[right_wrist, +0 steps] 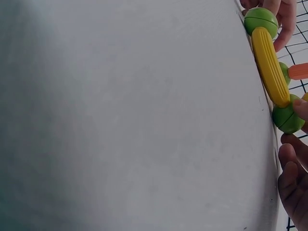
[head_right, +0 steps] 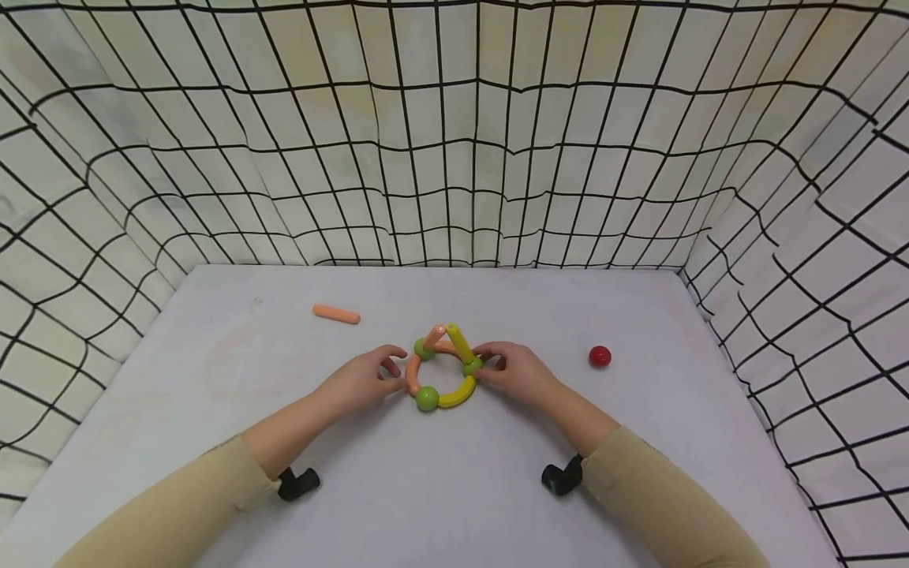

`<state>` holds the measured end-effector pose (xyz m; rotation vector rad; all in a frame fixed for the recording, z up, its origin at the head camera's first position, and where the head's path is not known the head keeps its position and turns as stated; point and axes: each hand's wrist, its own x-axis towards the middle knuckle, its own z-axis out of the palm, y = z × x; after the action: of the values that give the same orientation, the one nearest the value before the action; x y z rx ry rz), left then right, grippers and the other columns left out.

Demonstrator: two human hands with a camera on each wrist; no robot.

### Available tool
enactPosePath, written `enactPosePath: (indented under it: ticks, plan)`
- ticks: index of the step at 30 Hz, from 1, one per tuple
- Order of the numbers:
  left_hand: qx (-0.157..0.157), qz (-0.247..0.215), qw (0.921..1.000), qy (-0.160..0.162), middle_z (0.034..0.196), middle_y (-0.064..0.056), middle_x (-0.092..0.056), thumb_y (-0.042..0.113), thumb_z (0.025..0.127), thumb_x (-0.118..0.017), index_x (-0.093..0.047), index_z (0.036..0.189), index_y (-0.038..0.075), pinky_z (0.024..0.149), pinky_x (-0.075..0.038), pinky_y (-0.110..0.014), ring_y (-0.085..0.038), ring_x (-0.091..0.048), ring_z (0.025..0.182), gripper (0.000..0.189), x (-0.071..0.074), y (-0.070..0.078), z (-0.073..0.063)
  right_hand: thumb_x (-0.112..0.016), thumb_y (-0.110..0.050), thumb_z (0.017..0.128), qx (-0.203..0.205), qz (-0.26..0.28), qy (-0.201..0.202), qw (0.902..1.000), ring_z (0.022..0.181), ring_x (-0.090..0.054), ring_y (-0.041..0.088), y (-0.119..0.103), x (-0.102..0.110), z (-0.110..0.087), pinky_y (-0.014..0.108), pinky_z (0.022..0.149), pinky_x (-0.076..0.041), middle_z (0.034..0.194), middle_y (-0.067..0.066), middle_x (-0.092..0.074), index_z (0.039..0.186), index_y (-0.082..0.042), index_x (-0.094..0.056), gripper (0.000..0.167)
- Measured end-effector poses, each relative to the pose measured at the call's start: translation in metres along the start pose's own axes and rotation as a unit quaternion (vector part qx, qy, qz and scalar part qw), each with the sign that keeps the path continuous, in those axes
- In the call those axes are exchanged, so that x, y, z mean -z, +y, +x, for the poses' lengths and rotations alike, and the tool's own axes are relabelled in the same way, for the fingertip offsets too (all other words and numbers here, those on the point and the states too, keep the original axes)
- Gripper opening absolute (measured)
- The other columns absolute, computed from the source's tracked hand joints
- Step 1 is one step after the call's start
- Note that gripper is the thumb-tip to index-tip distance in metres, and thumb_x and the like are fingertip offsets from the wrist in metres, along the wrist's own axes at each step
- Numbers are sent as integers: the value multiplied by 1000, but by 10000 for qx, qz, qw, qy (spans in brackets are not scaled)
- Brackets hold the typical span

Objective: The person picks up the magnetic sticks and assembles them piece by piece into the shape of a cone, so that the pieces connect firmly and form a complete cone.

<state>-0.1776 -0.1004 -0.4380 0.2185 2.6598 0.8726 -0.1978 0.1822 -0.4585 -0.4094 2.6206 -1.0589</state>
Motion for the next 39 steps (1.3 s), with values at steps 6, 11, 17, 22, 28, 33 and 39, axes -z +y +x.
enactPosePath:
  ticks: [6, 11, 17, 22, 28, 33, 39]
  plan:
    - [-33, 4, 10000, -53, 98, 5, -63, 29, 92, -71, -57, 132, 17, 75, -45, -32, -14, -56, 81, 44, -3, -1, 4, -73, -25, 91, -66, -15, -33, 10000, 91, -56, 17, -1, 2, -1, 31, 75, -47, 115, -1, -67, 127, -17, -67, 37]
    - [-95, -73, 9999, -107, 97, 5, -63, 28, 91, -73, -59, 130, 17, 75, -45, -32, -13, -56, 81, 43, -3, -1, 8, -73, -23, 91, -27, 69, -34, 10000, 92, -56, 17, 3, 1, -1, 30, 73, -49, 116, -1, -68, 124, -16, -68, 34]
    - [-132, -283, 9991, -270, 97, 5, -64, 23, 92, -71, -60, 131, 18, 68, -45, -29, -12, -57, 75, 41, 0, -3, 13, -74, -23, 90, -85, 218, -42, 9997, 92, -57, 18, 4, 1, -4, 30, 69, -50, 115, -2, -68, 122, -17, -69, 33]
    - [-104, -414, 9983, -397, 99, 4, -63, 21, 92, -71, -59, 132, 17, 66, -46, -29, -13, -57, 73, 42, 1, -3, 16, -74, -23, 91, -118, 292, -94, 9995, 92, -56, 18, 5, 2, -7, 30, 67, -51, 114, -2, -67, 123, -17, -68, 33]
    - [-110, -414, 9982, -421, 99, 4, -64, 21, 92, -71, -59, 133, 18, 66, -46, -29, -13, -57, 74, 43, 0, -4, 18, -73, -21, 91, -59, 305, -73, 9995, 91, -56, 19, 4, 2, -8, 30, 66, -51, 114, -1, -67, 123, -17, -68, 32]
    - [-117, -349, 9987, -363, 101, 4, -64, 23, 92, -70, -59, 133, 18, 69, -46, -30, -14, -57, 78, 42, 3, -6, 18, -73, -21, 91, -47, 297, -76, 9995, 90, -56, 19, 4, 3, -7, 30, 66, -50, 113, -1, -67, 122, -17, -68, 32]
    - [-91, -366, 9991, -204, 105, 2, -63, 24, 95, -68, -57, 135, 19, 70, -48, -30, -13, -59, 81, 42, 16, -11, 20, -74, -22, 91, -53, 297, -98, 9995, 89, -55, 19, 6, 2, -6, 31, 66, -50, 112, -1, -67, 122, -17, -68, 32]
